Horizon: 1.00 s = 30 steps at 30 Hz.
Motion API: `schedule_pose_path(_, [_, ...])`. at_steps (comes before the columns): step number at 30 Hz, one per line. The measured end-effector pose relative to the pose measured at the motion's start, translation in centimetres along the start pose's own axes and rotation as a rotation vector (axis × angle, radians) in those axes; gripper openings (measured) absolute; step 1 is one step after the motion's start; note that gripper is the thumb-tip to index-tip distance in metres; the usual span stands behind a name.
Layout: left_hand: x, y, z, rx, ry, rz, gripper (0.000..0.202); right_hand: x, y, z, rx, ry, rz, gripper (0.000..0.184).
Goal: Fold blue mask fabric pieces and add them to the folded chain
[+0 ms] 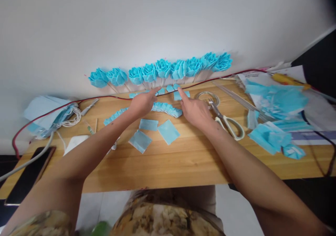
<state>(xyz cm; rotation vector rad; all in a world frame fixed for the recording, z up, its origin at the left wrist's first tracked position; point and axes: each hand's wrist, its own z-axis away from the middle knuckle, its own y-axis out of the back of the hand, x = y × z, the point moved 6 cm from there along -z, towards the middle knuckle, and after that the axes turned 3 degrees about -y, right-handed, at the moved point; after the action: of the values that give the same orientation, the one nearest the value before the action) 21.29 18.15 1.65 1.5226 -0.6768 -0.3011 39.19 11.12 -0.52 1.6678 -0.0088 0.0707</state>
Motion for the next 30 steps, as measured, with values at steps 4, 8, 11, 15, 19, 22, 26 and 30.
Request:
schedule_pose_path(4, [0.8, -0.6, -0.2, -0.050, -0.019, -0.008, 0.066, 0.0, 0.0, 0.0, 0.001, 0.005, -0.024, 0.074])
schedule_pose_path(8, [1.0, -0.7, -0.3, -0.032, 0.010, -0.018, 0.065, 0.0, 0.0, 0.0, -0.005, 0.005, -0.025, 0.075])
schedule_pose_path(11, [1.5, -0.5, -0.2, -0.010, -0.006, 0.008, 0.067, 0.0, 0.0, 0.0, 0.007, 0.010, -0.030, 0.074])
schedule_pose_path(15, [1.9, -0.7, -0.1, -0.068, -0.004, 0.034, 0.071, 0.0, -0.1, 0.0, 0.002, 0.006, -0.034, 0.073])
schedule_pose_path(19, [2.0, -0.5, -0.3, 0.015, -0.011, 0.064, 0.072, 0.1, -0.2, 0.0, 0.002, 0.011, -0.045, 0.074])
schedule_pose_path(22, [2.4, -0.7, -0.5, 0.034, -0.059, 0.094, 0.073, 0.1, -0.1, 0.0, -0.008, 0.008, -0.057, 0.073])
schedule_pose_path(26, [3.0, -1.3, -0.7, -0.049, -0.065, 0.077, 0.072, 0.0, 0.2, 0.1, -0.028, 0.007, -0.072, 0.073])
schedule_pose_path(30, [3.8, -0.9, -1.0, 0.000, -0.083, 0.087, 0.073, 0.0, 0.3, 0.1, -0.042, 0.002, -0.066, 0.072])
